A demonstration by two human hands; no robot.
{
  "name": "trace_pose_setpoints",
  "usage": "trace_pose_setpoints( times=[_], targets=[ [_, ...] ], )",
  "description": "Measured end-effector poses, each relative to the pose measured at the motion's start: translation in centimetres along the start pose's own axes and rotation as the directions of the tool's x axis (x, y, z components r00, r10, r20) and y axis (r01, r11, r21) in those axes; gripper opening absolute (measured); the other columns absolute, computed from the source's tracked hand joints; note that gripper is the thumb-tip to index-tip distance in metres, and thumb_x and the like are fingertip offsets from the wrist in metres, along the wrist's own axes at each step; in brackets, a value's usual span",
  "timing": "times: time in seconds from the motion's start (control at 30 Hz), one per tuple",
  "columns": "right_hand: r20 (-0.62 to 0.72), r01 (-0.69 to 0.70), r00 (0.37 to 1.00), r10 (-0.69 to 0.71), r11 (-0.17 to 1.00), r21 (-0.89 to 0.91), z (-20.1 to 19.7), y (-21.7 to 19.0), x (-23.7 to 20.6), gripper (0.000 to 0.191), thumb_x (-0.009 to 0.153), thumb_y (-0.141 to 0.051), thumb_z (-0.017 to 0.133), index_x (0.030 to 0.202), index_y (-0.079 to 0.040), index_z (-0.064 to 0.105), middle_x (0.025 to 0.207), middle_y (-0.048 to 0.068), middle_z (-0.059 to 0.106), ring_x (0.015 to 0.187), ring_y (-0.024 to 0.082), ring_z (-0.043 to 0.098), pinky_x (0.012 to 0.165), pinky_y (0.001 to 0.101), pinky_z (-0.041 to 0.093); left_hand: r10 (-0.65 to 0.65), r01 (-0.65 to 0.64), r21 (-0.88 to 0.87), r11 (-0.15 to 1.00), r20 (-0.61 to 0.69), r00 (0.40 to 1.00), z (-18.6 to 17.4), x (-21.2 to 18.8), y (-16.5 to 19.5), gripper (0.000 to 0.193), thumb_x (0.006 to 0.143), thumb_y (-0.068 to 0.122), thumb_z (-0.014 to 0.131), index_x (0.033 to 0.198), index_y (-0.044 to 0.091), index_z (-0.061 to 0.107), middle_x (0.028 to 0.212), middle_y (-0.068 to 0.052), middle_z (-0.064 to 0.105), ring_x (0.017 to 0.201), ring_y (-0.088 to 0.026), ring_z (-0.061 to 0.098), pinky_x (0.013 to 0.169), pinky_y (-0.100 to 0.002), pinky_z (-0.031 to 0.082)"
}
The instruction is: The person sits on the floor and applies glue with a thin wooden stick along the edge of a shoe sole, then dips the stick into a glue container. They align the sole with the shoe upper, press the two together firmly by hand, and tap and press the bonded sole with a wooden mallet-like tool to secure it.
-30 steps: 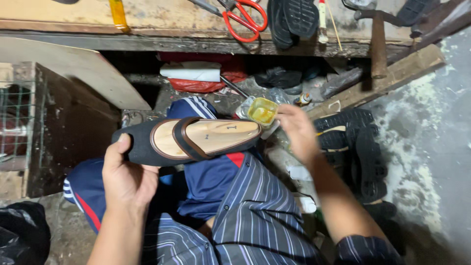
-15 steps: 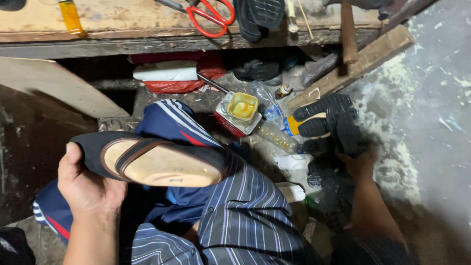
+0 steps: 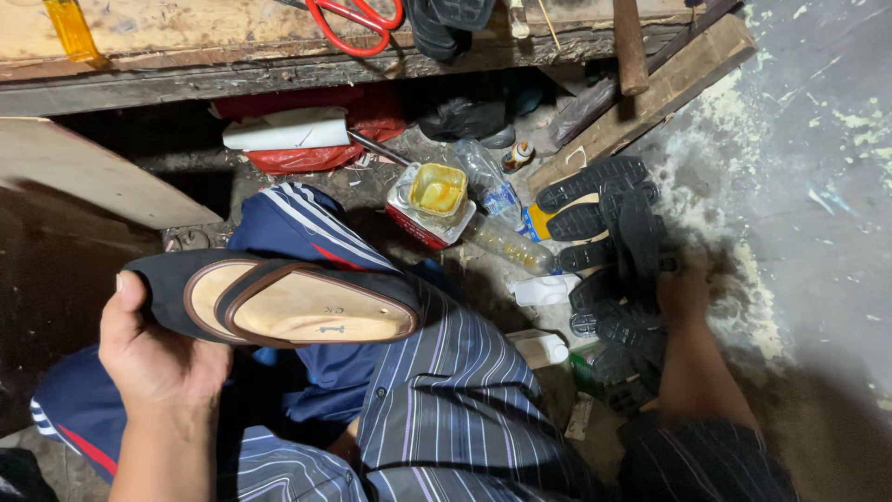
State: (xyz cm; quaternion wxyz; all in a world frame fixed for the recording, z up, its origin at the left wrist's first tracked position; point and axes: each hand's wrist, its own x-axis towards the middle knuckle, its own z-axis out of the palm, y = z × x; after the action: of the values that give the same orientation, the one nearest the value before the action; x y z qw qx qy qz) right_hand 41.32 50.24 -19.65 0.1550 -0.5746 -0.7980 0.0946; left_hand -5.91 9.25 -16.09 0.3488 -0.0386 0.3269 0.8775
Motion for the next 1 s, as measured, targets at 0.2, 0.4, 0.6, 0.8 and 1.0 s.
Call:
trace_pose_setpoints(
  times=[0.2,0.4,0.6,0.8,1.0],
  targets=[
    [-0.048,-0.459,0.879,0.474,0.814,-0.355,-0.4,2.3,-3.7,0.061,0.096,-0.048,0.063,0.136,-0.002,0.062,0.135,0.028,0.062,0.12,0.047,0.06,0.1,0.0573,0.048,0.002,-0.002,0.043,0.999,-0.01,1.0,1.1,0.2,0.3,0.044,0.107,0.036,0.061,0.129,-0.002,0.063,0.131,-0.018,0.067,0.129,-0.036,0.064,0.12,-0.051,0.048],
    [0.113,-0.756,0.512,0.851,0.509,-0.411,-0.2,4.6,-8.9,0.099,0.082,-0.073,0.074,0.131,0.012,0.061,0.141,0.032,0.055,0.129,0.048,0.052,0.109,0.0551,0.04,-0.023,0.02,-0.066,0.998,-0.053,0.998,3.1,0.8,-0.1,0.044,0.105,0.031,0.06,0.124,-0.009,0.061,0.126,-0.023,0.067,0.12,-0.038,0.063,0.121,-0.052,0.049],
    [-0.061,-0.805,0.496,0.866,0.433,-0.404,0.0,5.2,-9.6,0.116,0.069,-0.076,0.081,0.137,0.013,0.047,0.141,0.036,0.046,0.13,0.051,0.042,0.107,0.0575,0.033,-0.084,0.083,-0.017,0.996,-0.011,0.996,3.5,1.2,-0.6,0.049,0.104,0.036,0.061,0.127,-0.007,0.062,0.13,-0.022,0.067,0.122,-0.039,0.064,0.119,-0.052,0.049],
    [-0.135,-0.569,0.813,0.566,0.724,-0.39,0.8,3.8,-10.1,0.049,0.084,-0.036,0.075,0.132,-0.029,0.071,0.158,0.015,0.052,0.137,0.045,0.05,0.11,0.0585,0.044,-0.051,0.052,-0.018,0.998,0.045,0.998,2.2,1.4,-0.8,0.045,0.109,0.034,0.062,0.131,-0.004,0.059,0.133,-0.02,0.066,0.123,-0.036,0.06,0.123,-0.049,0.047],
    [0.188,-0.291,0.875,0.447,0.794,-0.534,0.6,2.3,-10.0,0.07,0.07,-0.025,0.079,0.138,-0.03,0.061,0.139,0.014,0.052,0.121,0.046,0.048,0.094,0.0666,0.043,-0.034,0.033,0.054,0.998,0.025,0.999,2.1,1.7,-0.2,0.046,0.108,0.037,0.06,0.132,-0.002,0.061,0.134,-0.018,0.067,0.129,-0.035,0.063,0.122,-0.049,0.047]
  ],
)
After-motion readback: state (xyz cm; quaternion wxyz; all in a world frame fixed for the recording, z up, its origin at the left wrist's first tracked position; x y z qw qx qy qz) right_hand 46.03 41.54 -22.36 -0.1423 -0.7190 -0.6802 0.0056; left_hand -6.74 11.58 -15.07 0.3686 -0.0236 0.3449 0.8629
